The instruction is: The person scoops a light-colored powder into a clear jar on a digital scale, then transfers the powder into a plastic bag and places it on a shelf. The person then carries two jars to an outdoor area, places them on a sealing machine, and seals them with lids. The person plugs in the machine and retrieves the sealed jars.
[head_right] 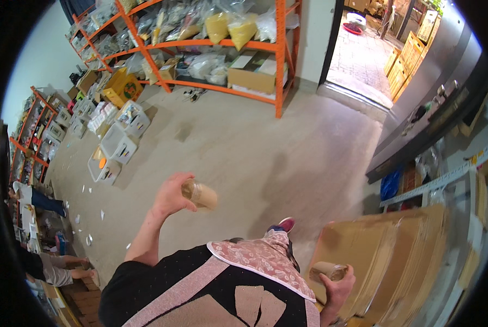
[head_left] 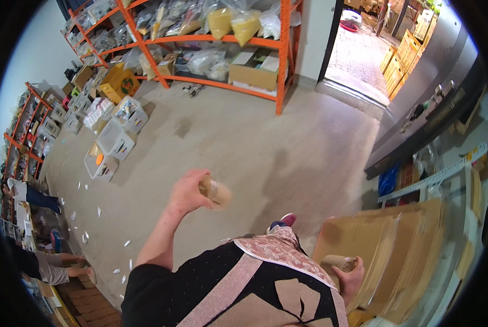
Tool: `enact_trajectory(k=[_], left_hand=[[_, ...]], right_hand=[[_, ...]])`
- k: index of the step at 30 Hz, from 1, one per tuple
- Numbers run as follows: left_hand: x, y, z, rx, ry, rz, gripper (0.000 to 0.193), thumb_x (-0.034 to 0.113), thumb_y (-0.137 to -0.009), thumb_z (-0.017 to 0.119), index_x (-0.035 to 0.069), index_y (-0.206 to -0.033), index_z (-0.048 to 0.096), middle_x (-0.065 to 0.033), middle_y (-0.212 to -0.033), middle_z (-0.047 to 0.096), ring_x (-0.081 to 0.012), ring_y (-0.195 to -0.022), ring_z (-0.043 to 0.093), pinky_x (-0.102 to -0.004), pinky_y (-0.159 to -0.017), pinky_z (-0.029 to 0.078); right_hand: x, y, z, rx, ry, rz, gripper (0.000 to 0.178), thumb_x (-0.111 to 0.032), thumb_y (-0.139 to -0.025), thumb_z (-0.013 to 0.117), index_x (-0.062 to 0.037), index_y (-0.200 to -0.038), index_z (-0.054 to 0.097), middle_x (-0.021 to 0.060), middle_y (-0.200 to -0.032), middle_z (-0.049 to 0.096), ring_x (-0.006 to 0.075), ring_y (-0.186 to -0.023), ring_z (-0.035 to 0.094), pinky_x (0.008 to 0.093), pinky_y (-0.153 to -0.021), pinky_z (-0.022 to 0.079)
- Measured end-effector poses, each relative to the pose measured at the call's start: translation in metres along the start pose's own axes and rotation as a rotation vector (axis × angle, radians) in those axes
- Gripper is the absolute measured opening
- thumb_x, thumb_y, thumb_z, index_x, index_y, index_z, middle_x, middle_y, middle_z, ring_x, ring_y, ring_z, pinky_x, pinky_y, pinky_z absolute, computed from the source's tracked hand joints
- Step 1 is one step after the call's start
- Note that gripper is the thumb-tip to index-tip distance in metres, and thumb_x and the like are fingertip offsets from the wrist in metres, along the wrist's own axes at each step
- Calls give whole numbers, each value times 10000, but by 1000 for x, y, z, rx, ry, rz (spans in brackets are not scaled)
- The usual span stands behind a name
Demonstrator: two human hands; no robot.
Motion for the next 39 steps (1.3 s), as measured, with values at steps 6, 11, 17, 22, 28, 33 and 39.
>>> enact_trajectory(k=[6, 11, 17, 22, 28, 33, 39], left_hand=[[49, -135, 27, 36, 21, -170, 770, 178, -358, 842, 73, -1078, 589, -122, -1031, 605, -310, -994, 564, -384, -837, 485], [70, -235, 50, 107, 2, -263, 813, 203, -348, 848, 75, -1104, 579, -131, -1035, 610, -319, -1000, 563, -398, -846, 480], [128, -427, 97, 108, -33, -298, 793, 206, -382, 834, 85, -1122, 574, -132, -1075, 600, -327, -1002, 567, -397, -856, 480], [220, -614, 120, 15, 25, -47, 803, 201, -393, 828, 64, -1138, 562, -130, -1122, 573, -320, -1022, 559, -387, -869, 473], [315, -797, 183, -33, 90, 139, 797, 177, -363, 826, 71, -1113, 576, -144, -1056, 576, -317, -991, 563, -394, -866, 474], [360, -908, 213, -100, 82, -64, 834, 179, -331, 847, 70, -1115, 583, -140, -1054, 590, -309, -994, 569, -376, -863, 479], [410, -1023, 238, -98, 26, -139, 796, 168, -338, 837, 79, -1091, 592, -120, -1042, 595, -287, -951, 591, -362, -822, 497]], right_hand=[[-87, -208, -13, -64, 61, -84, 846, -272, -499, 821, -52, -1230, 455, 189, -1086, 498, 339, -1010, 524, 399, -871, 443], [-156, -382, -11, -154, -155, -262, 807, -217, -544, 815, -40, -1242, 453, 164, -1122, 486, 297, -1023, 520, 366, -895, 432], [-203, -554, 6, -112, -122, -100, 804, -205, -558, 801, -41, -1261, 447, 164, -1141, 485, 303, -1051, 507, 375, -915, 418], [-226, -671, -13, -56, -119, -49, 822, -229, -542, 811, -57, -1261, 451, 172, -1128, 495, 315, -1037, 516, 386, -906, 416], [-213, -815, -24, 59, -48, 87, 829, -268, -524, 825, -71, -1243, 462, 185, -1127, 503, 337, -1040, 518, 399, -904, 430], [-251, -982, -45, 103, 37, 96, 869, -281, -505, 830, -92, -1254, 433, 171, -1135, 493, 343, -1026, 529, 414, -877, 457], [-319, -1179, -69, 77, 38, -43, 839, -255, -525, 823, -91, -1250, 435, 164, -1127, 496, 332, -995, 542, 403, -859, 467]])
Point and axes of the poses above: each hand's wrist, its own y-axis away from the middle knuckle, its own z-axis out of the palm, x = y × z, the point moved 5 cm from there along -y, towards the middle knuckle
